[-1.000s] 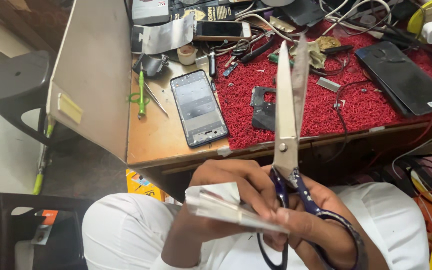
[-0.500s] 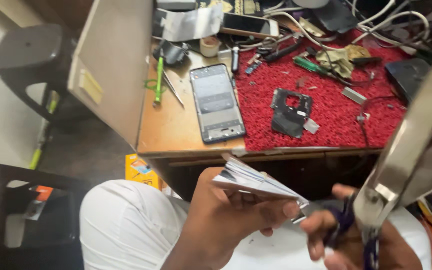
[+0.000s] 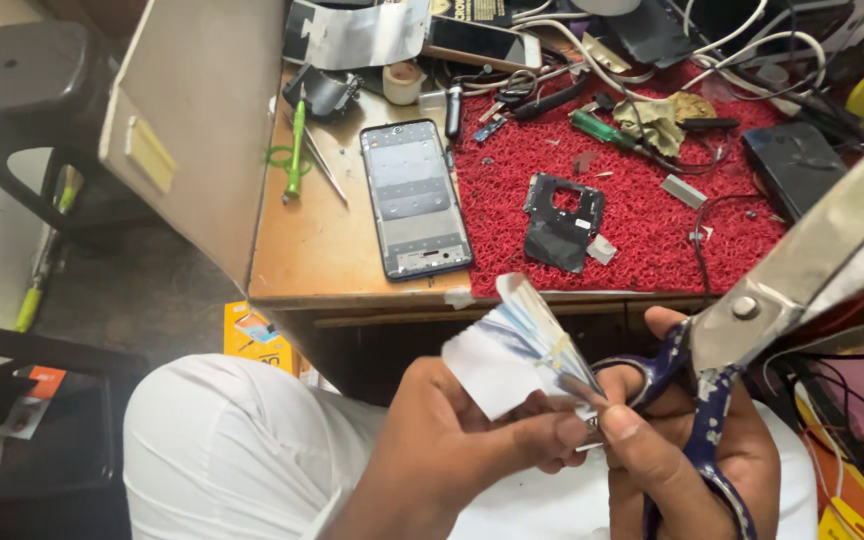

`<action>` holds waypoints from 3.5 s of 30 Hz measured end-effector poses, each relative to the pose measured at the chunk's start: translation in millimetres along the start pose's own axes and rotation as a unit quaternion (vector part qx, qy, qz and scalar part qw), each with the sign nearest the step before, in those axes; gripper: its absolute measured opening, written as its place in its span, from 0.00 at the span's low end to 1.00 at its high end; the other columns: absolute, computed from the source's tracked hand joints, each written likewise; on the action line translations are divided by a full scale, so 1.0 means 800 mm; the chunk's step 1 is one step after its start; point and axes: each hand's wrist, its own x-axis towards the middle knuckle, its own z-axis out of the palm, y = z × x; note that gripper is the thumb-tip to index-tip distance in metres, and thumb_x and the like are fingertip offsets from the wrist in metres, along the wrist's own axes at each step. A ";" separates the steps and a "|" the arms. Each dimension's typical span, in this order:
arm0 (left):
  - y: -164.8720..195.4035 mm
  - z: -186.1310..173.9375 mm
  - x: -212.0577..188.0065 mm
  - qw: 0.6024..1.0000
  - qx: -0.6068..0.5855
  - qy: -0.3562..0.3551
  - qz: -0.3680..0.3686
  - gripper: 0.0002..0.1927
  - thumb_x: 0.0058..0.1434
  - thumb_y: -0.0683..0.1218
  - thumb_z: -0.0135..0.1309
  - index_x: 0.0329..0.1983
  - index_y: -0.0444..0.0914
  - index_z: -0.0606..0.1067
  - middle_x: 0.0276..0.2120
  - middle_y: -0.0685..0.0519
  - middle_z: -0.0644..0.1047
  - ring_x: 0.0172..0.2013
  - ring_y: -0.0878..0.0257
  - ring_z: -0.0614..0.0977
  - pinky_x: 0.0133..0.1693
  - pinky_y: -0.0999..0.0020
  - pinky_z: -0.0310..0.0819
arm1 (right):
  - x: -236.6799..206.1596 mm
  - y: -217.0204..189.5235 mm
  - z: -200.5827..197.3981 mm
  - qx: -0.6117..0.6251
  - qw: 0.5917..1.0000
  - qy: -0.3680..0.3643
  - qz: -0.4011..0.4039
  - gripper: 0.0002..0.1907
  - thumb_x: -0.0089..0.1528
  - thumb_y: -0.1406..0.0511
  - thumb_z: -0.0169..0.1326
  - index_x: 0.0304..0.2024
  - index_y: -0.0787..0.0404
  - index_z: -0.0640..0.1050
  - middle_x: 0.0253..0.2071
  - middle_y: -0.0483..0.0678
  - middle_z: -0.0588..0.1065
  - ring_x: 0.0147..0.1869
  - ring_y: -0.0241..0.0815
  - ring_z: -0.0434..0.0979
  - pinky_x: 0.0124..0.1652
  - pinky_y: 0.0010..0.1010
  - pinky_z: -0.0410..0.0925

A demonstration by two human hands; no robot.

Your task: The person cuts a piece of metallic tape with shears and applies it to a small black electronic component. They then peel off the backing and press the tape onto the component, smoothing it down.

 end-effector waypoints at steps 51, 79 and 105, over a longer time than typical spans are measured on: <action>-0.035 0.015 0.014 0.951 0.115 0.186 0.218 0.13 0.51 0.35 0.69 0.37 0.25 0.78 0.37 0.39 0.86 0.42 0.57 0.90 0.50 0.66 0.82 | 0.024 0.110 -0.209 -0.220 0.811 -0.026 0.542 0.35 0.71 0.44 0.44 0.41 0.73 0.77 0.20 0.61 0.74 0.24 0.53 0.75 0.29 0.41 0.69; -0.023 0.016 0.008 0.973 0.000 0.142 0.181 0.14 0.51 0.27 0.62 0.42 0.23 0.78 0.43 0.42 0.83 0.47 0.58 0.86 0.51 0.63 0.84 | -0.045 0.053 -0.138 -0.405 0.905 -0.121 0.036 0.33 0.61 0.68 0.57 0.70 0.64 0.73 0.36 0.51 0.78 0.37 0.38 0.77 0.37 0.29 0.75; -0.008 0.019 0.005 0.969 0.048 0.122 0.212 0.14 0.53 0.26 0.63 0.43 0.24 0.75 0.45 0.46 0.77 0.49 0.59 0.85 0.55 0.62 0.82 | -0.042 0.045 -0.136 -0.422 0.895 -0.131 0.058 0.34 0.63 0.66 0.56 0.73 0.60 0.73 0.38 0.49 0.75 0.40 0.40 0.77 0.42 0.34 0.74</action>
